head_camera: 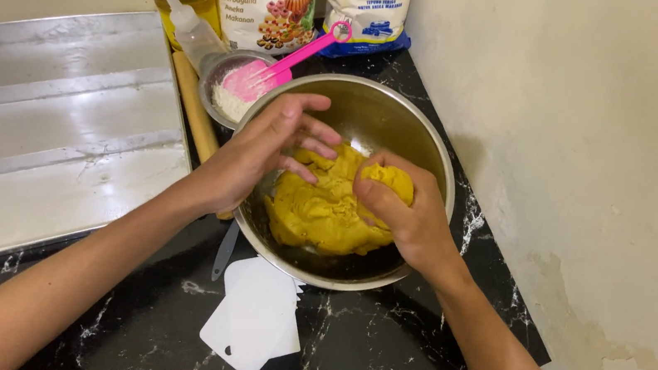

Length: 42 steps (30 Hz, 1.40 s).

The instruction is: Kneading and shaping yellow dough on a black countertop using hands and a rolling pin.

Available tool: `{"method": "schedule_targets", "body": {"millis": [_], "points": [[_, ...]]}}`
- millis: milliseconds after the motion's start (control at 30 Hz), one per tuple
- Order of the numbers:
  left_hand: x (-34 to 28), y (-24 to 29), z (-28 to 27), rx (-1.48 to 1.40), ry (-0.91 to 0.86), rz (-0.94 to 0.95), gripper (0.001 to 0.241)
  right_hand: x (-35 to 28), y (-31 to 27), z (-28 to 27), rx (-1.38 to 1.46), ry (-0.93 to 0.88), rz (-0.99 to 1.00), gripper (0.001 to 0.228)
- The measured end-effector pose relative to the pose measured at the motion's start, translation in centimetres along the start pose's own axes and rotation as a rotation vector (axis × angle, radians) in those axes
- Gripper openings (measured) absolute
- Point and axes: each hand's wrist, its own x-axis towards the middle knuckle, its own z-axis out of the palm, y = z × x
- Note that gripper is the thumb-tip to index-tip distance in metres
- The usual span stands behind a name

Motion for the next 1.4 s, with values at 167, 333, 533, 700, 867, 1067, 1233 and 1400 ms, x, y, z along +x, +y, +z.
{"method": "schedule_targets", "body": {"millis": [167, 333, 533, 700, 867, 1067, 1233, 1400], "points": [[-0.2, -0.4, 0.1, 0.041, -0.026, 0.006, 0.067, -0.4, 0.3, 0.0, -0.236, 0.080, -0.012, 0.032], [-0.8, 0.2, 0.7, 0.118, -0.040, 0.040, 0.063, -0.5, 0.2, 0.2, -0.251, 0.121, -0.055, 0.032], [-1.8, 1.4, 1.7, 0.288, -0.024, 0.079, 0.062, 0.3, 1.6, -0.6, -0.021, 0.225, 0.093, 0.041], [-1.8, 0.9, 1.9, 0.419, -0.009, 0.282, 0.076, 0.8, 1.6, -0.8, 0.326, -0.132, 0.215, 0.084], [-1.8, 0.6, 2.0, 0.503, 0.022, 0.208, 0.075, 1.0, -0.3, 0.1, 0.401, -0.336, 0.184, 0.112], [-1.4, 0.4, 1.4, 0.491, 0.085, 0.064, 0.057, 0.7, -1.6, 0.5, 0.390, -0.396, 0.077, 0.127], [-0.2, -0.8, 0.2, 0.049, 0.163, -0.072, 0.063, 0.4, -1.8, 0.8, 0.330, -0.447, 0.053, 0.127], [0.3, -0.6, -0.4, -0.309, 0.097, -0.117, 0.062, 0.3, -1.8, 0.5, 0.291, -0.534, -0.062, 0.118]]}}
